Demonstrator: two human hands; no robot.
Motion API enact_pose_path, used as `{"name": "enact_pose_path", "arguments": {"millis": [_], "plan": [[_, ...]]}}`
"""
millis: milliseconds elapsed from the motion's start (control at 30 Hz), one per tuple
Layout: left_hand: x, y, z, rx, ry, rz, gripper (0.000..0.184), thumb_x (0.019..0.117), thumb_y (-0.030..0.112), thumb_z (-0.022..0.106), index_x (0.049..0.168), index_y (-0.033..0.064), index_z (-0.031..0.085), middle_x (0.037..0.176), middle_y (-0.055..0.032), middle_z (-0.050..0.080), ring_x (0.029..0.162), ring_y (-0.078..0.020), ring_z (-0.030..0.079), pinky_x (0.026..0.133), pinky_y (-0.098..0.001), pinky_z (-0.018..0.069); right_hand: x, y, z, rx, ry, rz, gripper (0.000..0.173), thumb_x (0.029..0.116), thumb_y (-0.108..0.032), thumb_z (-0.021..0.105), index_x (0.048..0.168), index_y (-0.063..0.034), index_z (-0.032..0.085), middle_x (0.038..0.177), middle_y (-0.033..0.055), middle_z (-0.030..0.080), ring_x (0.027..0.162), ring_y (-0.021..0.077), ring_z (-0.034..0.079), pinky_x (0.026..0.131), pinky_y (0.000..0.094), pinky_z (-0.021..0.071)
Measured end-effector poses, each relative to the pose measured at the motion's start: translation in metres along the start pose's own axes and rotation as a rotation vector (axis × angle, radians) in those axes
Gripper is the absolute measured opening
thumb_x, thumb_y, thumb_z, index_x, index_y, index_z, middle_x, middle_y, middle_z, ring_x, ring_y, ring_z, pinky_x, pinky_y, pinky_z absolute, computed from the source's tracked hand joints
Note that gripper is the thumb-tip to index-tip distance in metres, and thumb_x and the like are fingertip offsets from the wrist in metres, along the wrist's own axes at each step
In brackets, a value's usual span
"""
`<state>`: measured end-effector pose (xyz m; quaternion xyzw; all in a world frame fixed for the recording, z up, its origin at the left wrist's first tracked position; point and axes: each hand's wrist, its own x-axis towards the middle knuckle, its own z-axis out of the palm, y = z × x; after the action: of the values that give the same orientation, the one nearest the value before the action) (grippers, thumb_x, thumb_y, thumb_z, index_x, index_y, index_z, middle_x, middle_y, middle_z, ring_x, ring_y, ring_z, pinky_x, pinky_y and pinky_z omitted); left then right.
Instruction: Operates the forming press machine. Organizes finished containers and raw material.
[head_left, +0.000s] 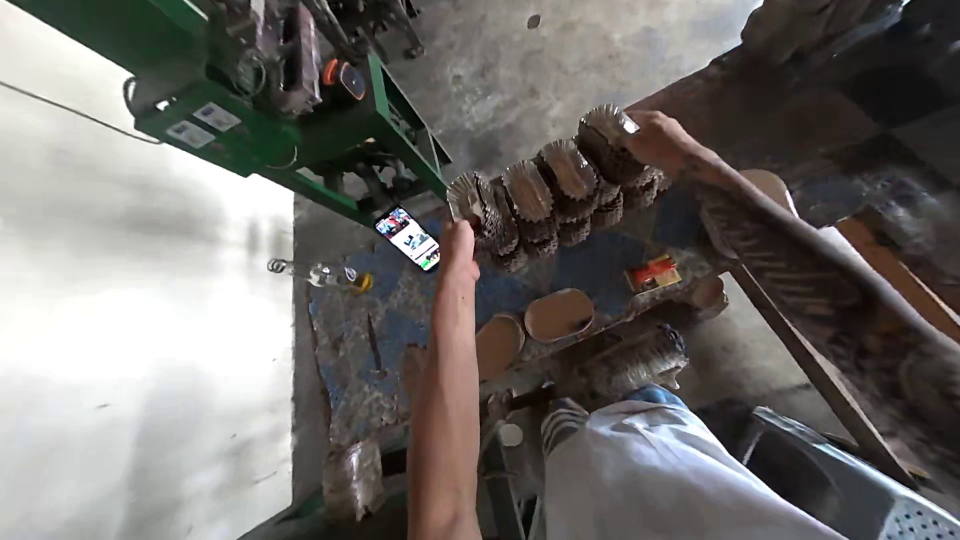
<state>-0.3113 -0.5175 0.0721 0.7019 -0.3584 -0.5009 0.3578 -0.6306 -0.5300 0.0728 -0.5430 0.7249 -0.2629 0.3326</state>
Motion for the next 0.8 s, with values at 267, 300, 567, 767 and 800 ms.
{"name": "enact_pose_path", "arguments": {"millis": [267, 300, 567, 767, 800], "plan": [[-0.004, -0.025, 0.029, 0.339, 0.026, 0.130, 0.047, 0.1054, 0.015, 0.046, 0.150, 0.0024, 0.043, 0.142, -0.0238, 0.056, 0.134, -0.0354, 0.053, 0.108, -0.0559, 0.0446, -0.019, -0.006, 0.039, -0.190, -0.006, 0.048, 0.054, 0.1049, -0.028, 0.049, 0.156, -0.0113, 0.042, 0.150, 0.0262, 0.050, 0.130, 0.0519, 0.054, 0.101, 0.0727, 0.0426], [-0.002, -0.027, 0.028, 0.324, 0.018, 0.131, 0.048, 0.1056, 0.018, 0.047, 0.151, 0.0031, 0.043, 0.143, -0.0234, 0.056, 0.134, -0.0358, 0.053, 0.108, -0.0566, 0.0443, -0.019, -0.004, 0.041, -0.202, 0.002, 0.048, 0.055, 0.1049, -0.029, 0.049, 0.157, -0.0121, 0.041, 0.151, 0.0256, 0.050, 0.130, 0.0518, 0.053, 0.101, 0.0727, 0.0426], [-0.039, -0.057, -0.062, 0.221, -0.202, 0.407, 0.067, 0.1087, 0.046, 0.042, 0.160, 0.0037, 0.033, 0.164, -0.0178, 0.035, 0.150, -0.0282, 0.037, 0.122, -0.0493, 0.0329, -0.055, -0.030, 0.004, -0.015, 0.220, 0.026, 0.056, 0.1061, -0.041, 0.054, 0.150, -0.0056, 0.050, 0.141, 0.0203, 0.060, 0.126, 0.0307, 0.061, 0.110, 0.0507, 0.0451], [-0.058, -0.205, -0.104, 1.000, -0.303, 0.760, 0.045, 0.0966, 0.037, 0.070, 0.127, 0.0041, 0.069, 0.146, -0.0138, 0.058, 0.141, -0.0326, 0.049, 0.116, -0.0502, 0.0419, -0.194, -0.035, 0.153, -0.235, -0.045, -0.506, 0.034, 0.0999, -0.022, 0.063, 0.125, -0.0021, 0.071, 0.119, 0.0216, 0.070, 0.111, 0.0348, 0.069, 0.096, 0.0525, 0.0557], [-0.058, -0.216, -0.102, 1.080, -0.337, 0.749, 0.049, 0.0936, 0.038, 0.074, 0.127, 0.0030, 0.066, 0.148, -0.0165, 0.055, 0.147, -0.0366, 0.041, 0.118, -0.0522, 0.0382, -0.191, -0.010, 0.189, -0.331, -0.234, -0.516, 0.039, 0.0984, -0.029, 0.067, 0.131, -0.0078, 0.068, 0.126, 0.0197, 0.068, 0.120, 0.0367, 0.064, 0.100, 0.0548, 0.0528]]}}
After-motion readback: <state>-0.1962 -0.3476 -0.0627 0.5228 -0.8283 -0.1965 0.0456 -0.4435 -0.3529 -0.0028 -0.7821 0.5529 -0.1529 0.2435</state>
